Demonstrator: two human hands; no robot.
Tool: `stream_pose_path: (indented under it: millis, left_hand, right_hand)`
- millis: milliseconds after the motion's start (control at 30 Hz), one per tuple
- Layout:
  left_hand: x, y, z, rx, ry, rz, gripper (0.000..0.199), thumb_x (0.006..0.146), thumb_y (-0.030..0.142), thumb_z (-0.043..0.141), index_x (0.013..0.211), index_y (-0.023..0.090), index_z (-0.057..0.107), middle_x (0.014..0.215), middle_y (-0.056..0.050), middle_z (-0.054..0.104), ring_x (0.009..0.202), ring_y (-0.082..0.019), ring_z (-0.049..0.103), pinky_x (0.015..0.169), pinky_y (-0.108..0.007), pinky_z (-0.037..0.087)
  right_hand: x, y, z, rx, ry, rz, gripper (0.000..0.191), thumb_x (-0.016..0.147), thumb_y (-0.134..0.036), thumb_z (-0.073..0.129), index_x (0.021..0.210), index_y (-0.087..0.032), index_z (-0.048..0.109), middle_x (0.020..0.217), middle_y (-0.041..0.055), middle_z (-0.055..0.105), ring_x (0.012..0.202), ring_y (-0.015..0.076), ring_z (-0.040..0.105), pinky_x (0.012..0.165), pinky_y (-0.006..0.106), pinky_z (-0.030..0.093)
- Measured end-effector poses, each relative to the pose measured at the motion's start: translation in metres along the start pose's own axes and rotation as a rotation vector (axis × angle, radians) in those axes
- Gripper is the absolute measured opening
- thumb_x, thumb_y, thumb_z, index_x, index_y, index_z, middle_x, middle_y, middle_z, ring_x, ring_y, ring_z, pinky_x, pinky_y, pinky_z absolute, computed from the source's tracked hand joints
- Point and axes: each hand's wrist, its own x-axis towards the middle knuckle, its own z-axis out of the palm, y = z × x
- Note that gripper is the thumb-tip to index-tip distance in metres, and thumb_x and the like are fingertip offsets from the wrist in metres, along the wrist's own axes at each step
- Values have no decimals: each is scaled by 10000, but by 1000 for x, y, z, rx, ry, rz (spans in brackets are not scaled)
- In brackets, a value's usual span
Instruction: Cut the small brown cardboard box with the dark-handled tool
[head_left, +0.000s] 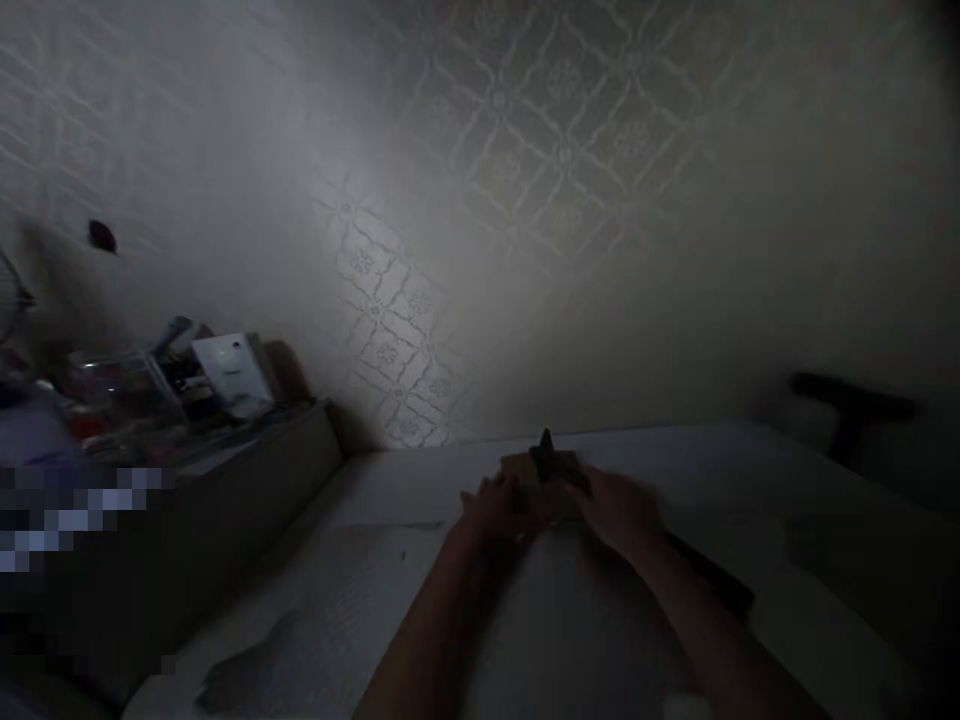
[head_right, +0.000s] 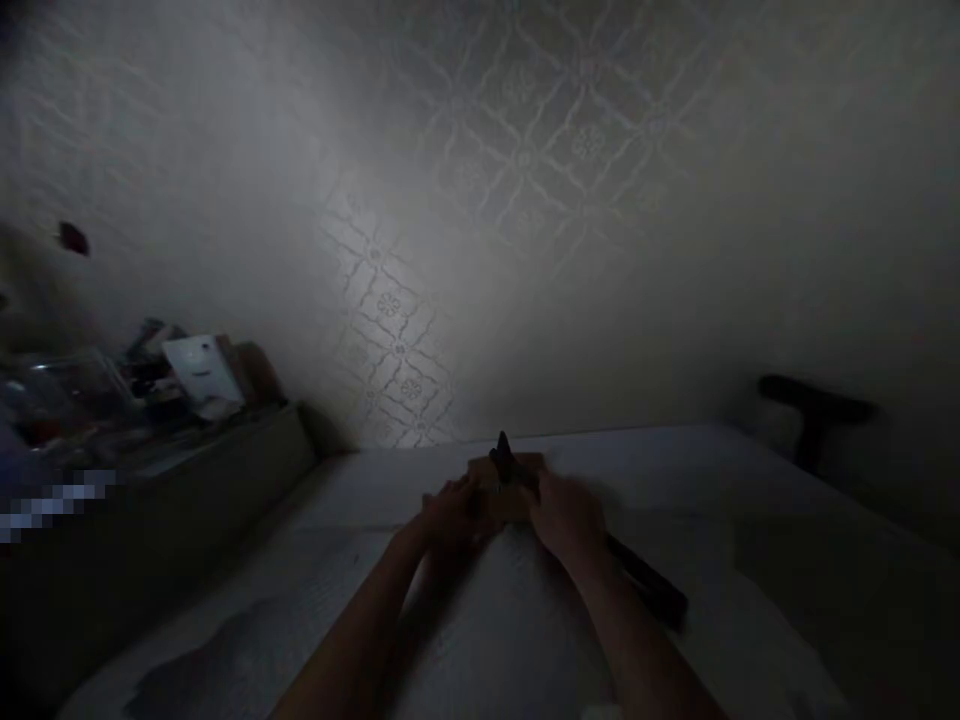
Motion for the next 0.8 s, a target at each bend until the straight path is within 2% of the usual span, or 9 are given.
stream_pose_path:
  millis: [133, 400, 800]
  left_hand:
    - [3, -4, 4, -31, 49, 50, 964, 689, 731, 502, 1466, 229, 230, 1536, -134, 222, 1382, -387, 212, 1057, -637, 215]
    - [6, -5, 5, -16, 25, 34, 967, 697, 704, 512, 1479, 248, 174, 1544, -132, 197, 1397, -373, 183, 1060, -638, 204]
    - [4, -4, 5, -41, 37, 46, 970, 683, 712, 531, 1465, 232, 217, 1540, -130, 210, 1385, -380, 207, 1050, -657, 204]
  right_hand:
    - [0, 0, -1, 5, -4, 18, 382, 932, -411, 346, 1134, -189, 581, 998, 136, 688, 934, 257, 650, 731, 332, 438]
    - [0, -1, 0, -11, 6, 22, 392, 931, -431, 343, 1127, -190, 581, 974, 131, 694, 918, 260, 653, 700, 319, 432]
    - [1, 1, 0, -7, 3, 7, 384, 931, -430, 334, 1089, -194, 593, 971, 130, 692, 912, 268, 655, 691, 327, 432]
